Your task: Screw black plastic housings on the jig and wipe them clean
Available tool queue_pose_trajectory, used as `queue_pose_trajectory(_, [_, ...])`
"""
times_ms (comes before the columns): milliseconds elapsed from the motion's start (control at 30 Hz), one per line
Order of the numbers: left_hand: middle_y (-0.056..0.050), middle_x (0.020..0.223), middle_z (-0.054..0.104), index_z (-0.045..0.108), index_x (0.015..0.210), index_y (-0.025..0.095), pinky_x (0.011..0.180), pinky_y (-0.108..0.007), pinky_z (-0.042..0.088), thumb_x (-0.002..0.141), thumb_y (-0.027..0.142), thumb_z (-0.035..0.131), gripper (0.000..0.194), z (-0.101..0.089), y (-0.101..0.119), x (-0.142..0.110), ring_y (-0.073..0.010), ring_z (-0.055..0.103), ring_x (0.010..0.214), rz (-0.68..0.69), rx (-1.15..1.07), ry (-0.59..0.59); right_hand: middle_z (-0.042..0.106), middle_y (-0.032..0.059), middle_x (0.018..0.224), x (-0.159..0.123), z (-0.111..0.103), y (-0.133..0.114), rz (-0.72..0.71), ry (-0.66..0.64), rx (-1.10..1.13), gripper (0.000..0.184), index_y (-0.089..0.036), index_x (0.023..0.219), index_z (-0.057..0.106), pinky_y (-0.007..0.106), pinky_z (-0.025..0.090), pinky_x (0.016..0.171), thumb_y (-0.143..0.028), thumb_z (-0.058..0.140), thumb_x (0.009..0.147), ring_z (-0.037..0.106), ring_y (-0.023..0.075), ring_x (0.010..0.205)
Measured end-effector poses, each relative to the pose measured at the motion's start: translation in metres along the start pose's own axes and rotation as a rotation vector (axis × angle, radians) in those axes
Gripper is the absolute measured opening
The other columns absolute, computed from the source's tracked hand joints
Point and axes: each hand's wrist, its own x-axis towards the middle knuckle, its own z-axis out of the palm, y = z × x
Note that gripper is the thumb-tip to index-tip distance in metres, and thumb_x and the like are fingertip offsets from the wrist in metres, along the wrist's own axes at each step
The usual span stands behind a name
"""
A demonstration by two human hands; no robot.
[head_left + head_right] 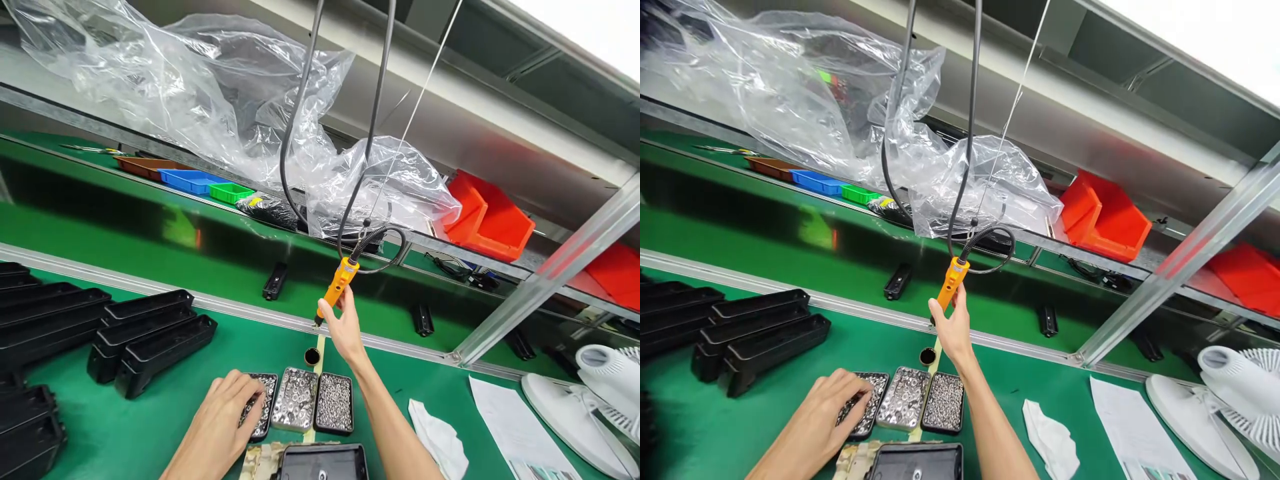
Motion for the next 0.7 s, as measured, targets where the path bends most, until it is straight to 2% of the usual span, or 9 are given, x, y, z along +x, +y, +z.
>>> queue_pose_trajectory(67, [-0.005,0.093,0.063,0.064,0.095,0.023,0.081,-0.041,0.039,0.105,0.033,0.041,0.027,0.001,0.0,-0.001,-0.0268,0.055,0.091,-0.002,-0.035,0.011,0.067,0.0057,0.109,0.006,0.004,-0.001,0.005,0.003,0.029,0.046,-0.023,0.131,0.054,0.04,0.051,0.092,-0.045,0.068,0.093,0.063,0.0247,0.1])
queue_pose_trajectory(133, [-0.004,0.093,0.064,0.063,0.093,0.023,0.083,-0.041,0.041,0.104,0.033,0.041,0.027,0.001,0.002,-0.001,-0.0263,0.056,0.09,-0.032,-0.064,0.02,0.064,0.0026,0.095,0.002,0.002,-0.004,0.017,0.02,0.053,0.036,-0.021,0.121,0.058,0.038,0.052,0.084,-0.044,0.066,0.094,0.062,0.0226,0.087])
queue_pose_trajectory(300, [-0.002,0.094,0.065,0.063,0.092,0.025,0.09,-0.041,0.043,0.102,0.039,0.041,0.028,0.001,0.006,0.001,-0.0246,0.059,0.09,-0.149,-0.206,0.054,0.059,-0.0005,0.09,-0.027,-0.018,-0.024,0.028,-0.004,0.182,0.042,-0.022,0.134,0.048,0.034,0.052,0.076,-0.033,0.058,0.094,0.063,0.019,0.079])
queue_pose_trajectory(400, [0.0,0.091,0.066,0.066,0.103,0.027,0.078,-0.032,0.046,0.101,0.048,0.044,0.03,-0.002,0.009,0.003,-0.0222,0.061,0.085,-0.256,-0.331,0.045,0.054,-0.0041,0.08,-0.044,-0.025,-0.042,0.019,0.02,0.406,0.045,-0.023,0.135,0.046,0.028,0.049,0.064,-0.025,0.059,0.091,0.056,0.0137,0.063])
queue_pose_trajectory(500, [0.0,0.087,0.065,0.066,0.106,0.027,0.072,-0.029,0.046,0.101,0.055,0.045,0.035,-0.008,0.023,0.005,-0.0204,0.06,0.078,-0.318,-0.417,0.021,0.046,-0.0078,0.067,-0.055,-0.028,-0.061,0.012,0.036,0.695,0.037,-0.025,0.127,0.05,0.021,0.042,0.051,-0.023,0.062,0.093,0.042,0.0096,0.049])
queue_pose_trajectory(567, [0.0,0.089,0.065,0.065,0.1,0.026,0.075,-0.028,0.046,0.103,0.052,0.045,0.033,-0.01,0.039,0.008,-0.0199,0.06,0.082,-0.231,-0.457,-0.01,0.041,-0.0091,0.063,-0.061,-0.03,-0.073,-0.004,0.039,0.8,0.024,-0.026,0.12,0.054,0.018,0.038,0.045,-0.026,0.061,0.097,0.033,0.0079,0.045])
queue_pose_trajectory(633, [-0.001,0.091,0.064,0.063,0.095,0.025,0.077,-0.028,0.046,0.105,0.044,0.046,0.028,-0.007,0.055,0.009,-0.0189,0.059,0.083,-0.079,-0.481,-0.035,0.039,-0.0096,0.061,-0.066,-0.033,-0.084,-0.034,0.067,0.849,0.01,-0.025,0.11,0.056,0.016,0.036,0.04,-0.028,0.058,0.101,0.026,0.007,0.042])
queue_pose_trajectory(700, [-0.001,0.09,0.063,0.06,0.094,0.023,0.078,-0.028,0.045,0.106,0.035,0.047,0.021,-0.001,0.068,0.009,-0.0179,0.059,0.083,0.065,-0.509,-0.02,0.037,-0.0098,0.058,-0.071,-0.035,-0.094,-0.055,0.098,0.856,0.006,-0.024,0.103,0.058,0.015,0.036,0.037,-0.03,0.056,0.103,0.022,0.0068,0.04])
